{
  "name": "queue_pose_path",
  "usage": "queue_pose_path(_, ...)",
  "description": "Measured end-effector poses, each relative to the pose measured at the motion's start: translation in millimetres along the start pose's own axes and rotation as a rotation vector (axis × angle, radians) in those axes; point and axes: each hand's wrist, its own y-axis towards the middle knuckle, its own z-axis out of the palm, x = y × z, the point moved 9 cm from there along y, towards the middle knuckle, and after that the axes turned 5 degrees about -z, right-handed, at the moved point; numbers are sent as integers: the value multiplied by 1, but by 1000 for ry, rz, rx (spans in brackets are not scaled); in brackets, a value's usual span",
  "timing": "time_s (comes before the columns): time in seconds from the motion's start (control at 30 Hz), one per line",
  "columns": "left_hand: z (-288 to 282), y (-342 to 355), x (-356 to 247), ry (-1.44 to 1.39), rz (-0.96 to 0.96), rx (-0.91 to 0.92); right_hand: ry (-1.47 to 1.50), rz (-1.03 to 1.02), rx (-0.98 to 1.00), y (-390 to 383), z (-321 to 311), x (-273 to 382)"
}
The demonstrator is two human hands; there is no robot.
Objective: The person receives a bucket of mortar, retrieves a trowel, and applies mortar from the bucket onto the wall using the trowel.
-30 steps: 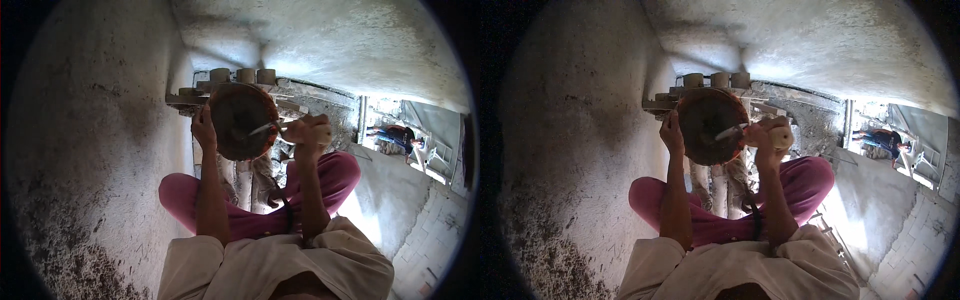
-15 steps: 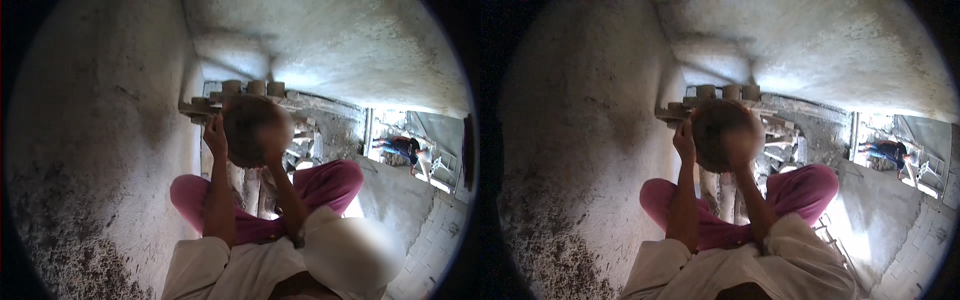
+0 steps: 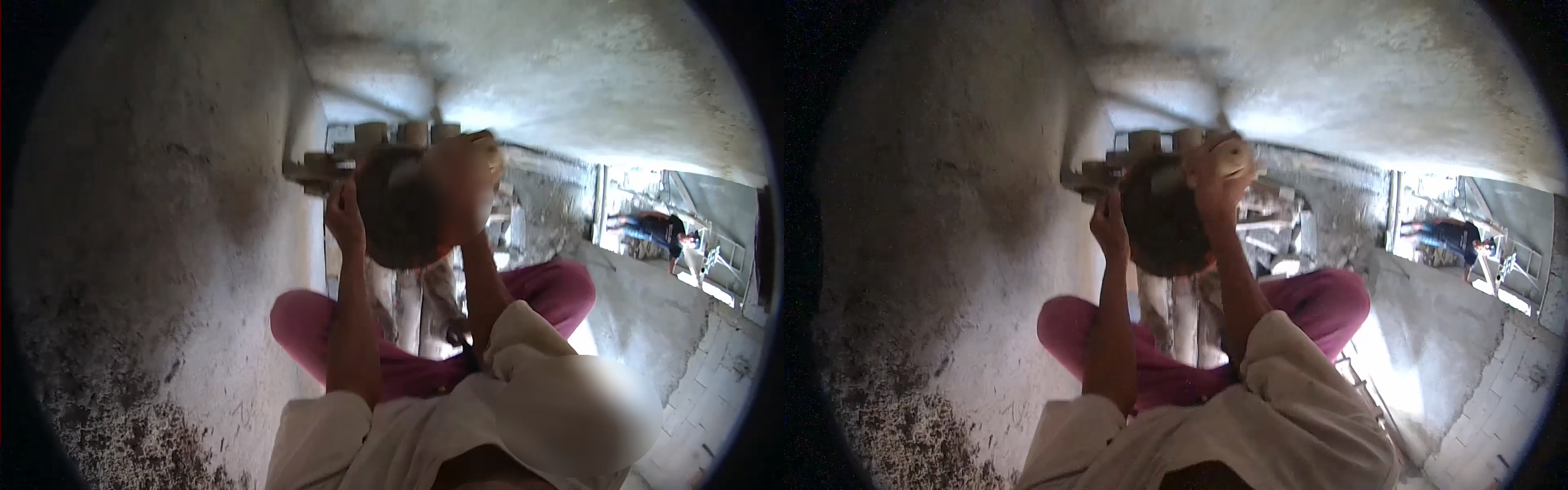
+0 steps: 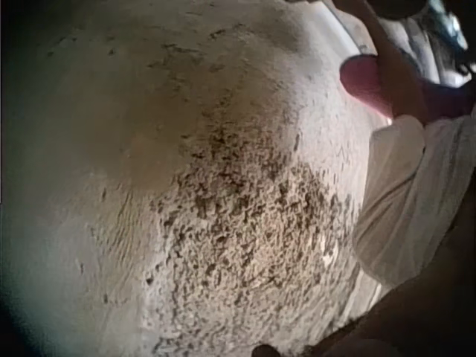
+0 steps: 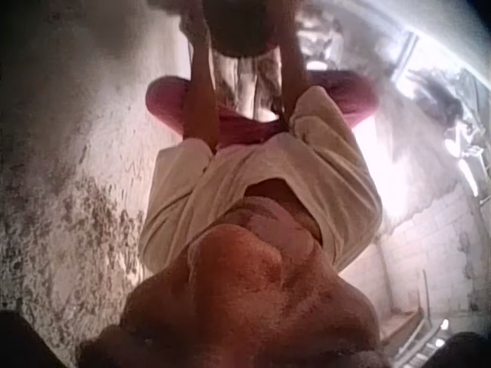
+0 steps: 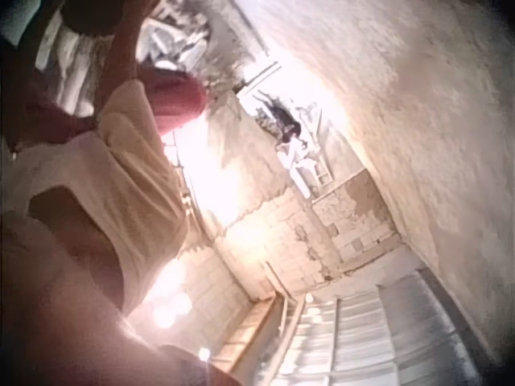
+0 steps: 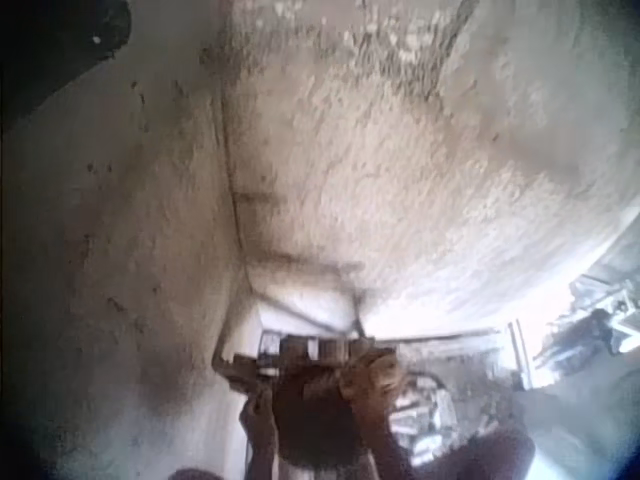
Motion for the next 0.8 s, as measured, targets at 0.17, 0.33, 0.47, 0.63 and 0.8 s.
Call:
queue_pose_path(0.17, 33, -8, -13, -5, 14, 97, -62, -443, -238, -57, -55, 39)
queue_pose_path(0.33, -2, -6, -8, -44, 81, -49, 269, -129, 124, -59, -61, 87)
queue_pose_path(0.47, 18, -9, -27, -35, 122, -33, -16, 91, -68, -31, -69, -14)
queue_pose_path(0.63, 4, -1, -29, -115, 123, -5, -57, -299, -34, 12, 28, 61)
queue_pose_path(0.8, 30, -16, -20, -56, 119, 6, -219, -267, 33, -66, -36, -22)
